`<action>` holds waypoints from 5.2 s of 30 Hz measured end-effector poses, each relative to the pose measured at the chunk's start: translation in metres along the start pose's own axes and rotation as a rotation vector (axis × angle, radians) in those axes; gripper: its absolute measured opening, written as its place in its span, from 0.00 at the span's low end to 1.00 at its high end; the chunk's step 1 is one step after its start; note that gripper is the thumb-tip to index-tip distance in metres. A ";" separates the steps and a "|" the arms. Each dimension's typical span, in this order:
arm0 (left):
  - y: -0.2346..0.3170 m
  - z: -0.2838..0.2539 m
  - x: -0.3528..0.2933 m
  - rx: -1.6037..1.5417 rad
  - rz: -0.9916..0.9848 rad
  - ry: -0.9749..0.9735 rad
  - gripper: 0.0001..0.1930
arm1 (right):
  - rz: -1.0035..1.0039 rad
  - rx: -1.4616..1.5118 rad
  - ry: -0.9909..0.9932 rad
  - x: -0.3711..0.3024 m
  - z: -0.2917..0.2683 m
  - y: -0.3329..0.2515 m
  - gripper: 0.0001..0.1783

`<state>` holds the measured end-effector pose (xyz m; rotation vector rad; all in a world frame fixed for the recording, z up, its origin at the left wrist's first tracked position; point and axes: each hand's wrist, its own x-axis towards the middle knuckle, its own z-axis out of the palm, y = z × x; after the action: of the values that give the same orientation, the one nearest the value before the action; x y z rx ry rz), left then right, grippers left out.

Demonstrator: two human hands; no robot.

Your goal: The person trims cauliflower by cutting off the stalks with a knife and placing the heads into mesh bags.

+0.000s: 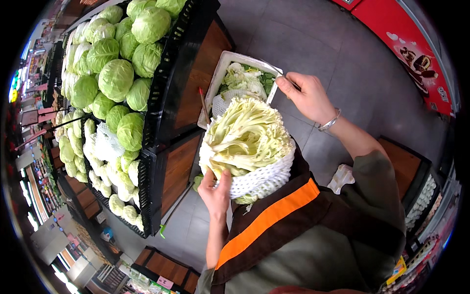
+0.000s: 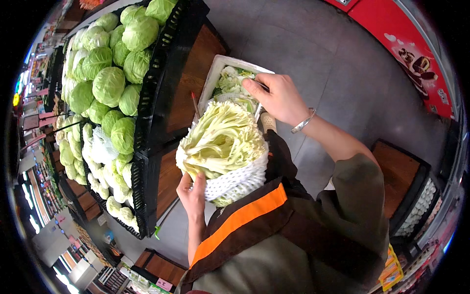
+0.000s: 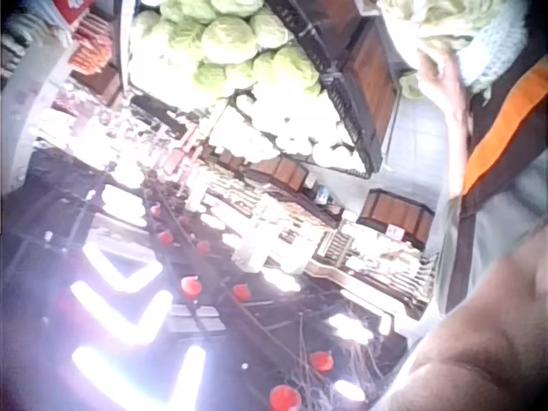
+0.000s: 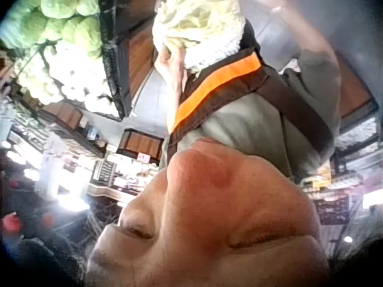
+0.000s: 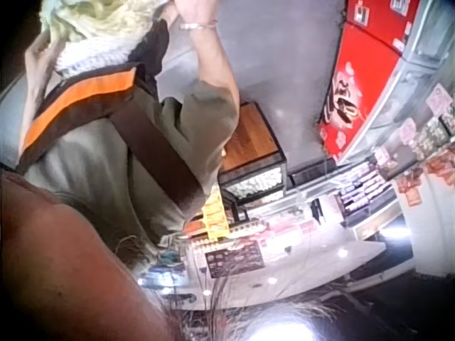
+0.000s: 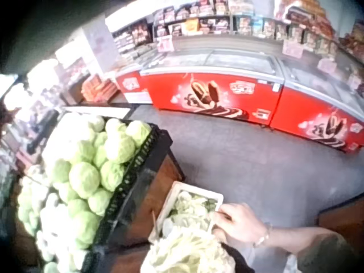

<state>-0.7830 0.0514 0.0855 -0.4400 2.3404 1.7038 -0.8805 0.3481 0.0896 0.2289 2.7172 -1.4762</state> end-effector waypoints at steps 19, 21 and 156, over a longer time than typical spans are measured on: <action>-0.033 -0.046 0.064 -1.024 -0.289 -0.177 0.35 | -0.208 0.388 -0.032 -0.034 0.041 -0.039 0.09; -0.040 -0.052 0.060 -0.979 -0.238 -0.183 0.36 | -0.257 0.420 -0.060 -0.039 0.047 -0.051 0.10; -0.090 -0.038 0.067 -1.627 -0.201 -0.484 0.26 | -0.818 0.010 -0.355 -0.021 0.149 -0.088 0.32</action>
<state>-0.8132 -0.0184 -0.0057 -0.3423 0.1978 2.7441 -0.8782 0.1738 0.0834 -1.1502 2.5895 -1.4454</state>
